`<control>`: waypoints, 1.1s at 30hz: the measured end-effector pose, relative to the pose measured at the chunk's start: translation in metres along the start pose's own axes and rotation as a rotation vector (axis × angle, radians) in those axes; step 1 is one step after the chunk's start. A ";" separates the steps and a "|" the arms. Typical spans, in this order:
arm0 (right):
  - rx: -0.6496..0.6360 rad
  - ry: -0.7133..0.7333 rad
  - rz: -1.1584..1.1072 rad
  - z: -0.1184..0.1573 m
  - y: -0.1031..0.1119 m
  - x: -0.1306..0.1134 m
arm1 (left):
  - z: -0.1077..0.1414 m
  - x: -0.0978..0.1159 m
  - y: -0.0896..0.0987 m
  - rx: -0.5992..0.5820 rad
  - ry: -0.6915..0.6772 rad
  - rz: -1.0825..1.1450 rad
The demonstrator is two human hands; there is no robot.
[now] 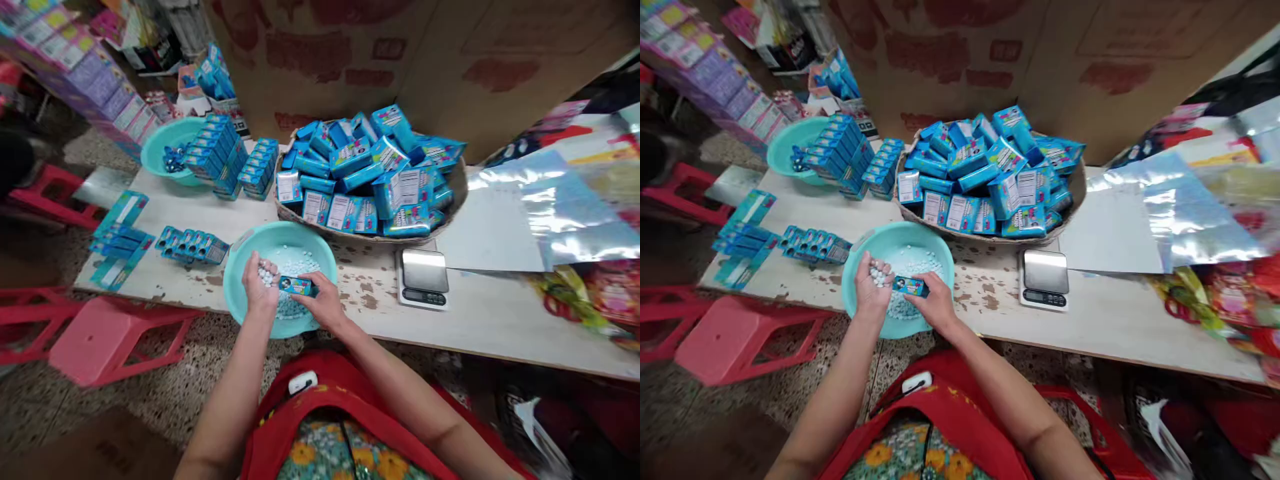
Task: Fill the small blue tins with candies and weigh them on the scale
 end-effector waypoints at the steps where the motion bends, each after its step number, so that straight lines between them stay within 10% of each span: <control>1: -0.002 -0.007 -0.031 0.002 0.008 -0.002 | -0.002 0.001 0.005 -0.019 -0.027 -0.176; 5: 0.085 -0.048 -0.167 0.013 0.061 -0.004 | -0.013 -0.004 0.017 -0.135 -0.159 -0.784; 9: 0.361 -0.125 -0.229 0.038 0.160 0.026 | -0.016 -0.015 0.002 -0.313 -0.319 -1.183; 15: 0.874 -0.224 -0.048 0.066 0.301 0.108 | -0.009 0.013 -0.158 -0.358 -0.899 -1.320; 18: 0.965 -0.231 -0.022 0.061 0.326 0.139 | -0.014 0.013 -0.242 -0.321 -1.091 -1.340; 21: 0.941 -0.256 -0.036 0.057 0.328 0.159 | -0.031 0.001 -0.286 -0.319 -1.049 -1.455; 24: 0.937 -0.248 0.070 0.066 0.328 0.155 | -0.037 0.012 -0.285 -0.308 -0.963 -1.301; 28: 1.069 -0.043 0.427 0.090 0.326 0.091 | -0.038 0.032 -0.244 -0.406 -0.660 -0.726; 33: 0.953 0.286 0.578 0.088 0.267 0.009 | -0.020 0.001 -0.180 -0.591 -0.118 -0.223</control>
Point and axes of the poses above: each hand's wrist, its own z-axis away from the middle knuckle, its own y-axis out of the back of the hand, x = y × z, the point moved 10 cm from there along -z, towards the middle knuckle, and after that the axes turned 2 degrees about y, right-handed, at the moved point
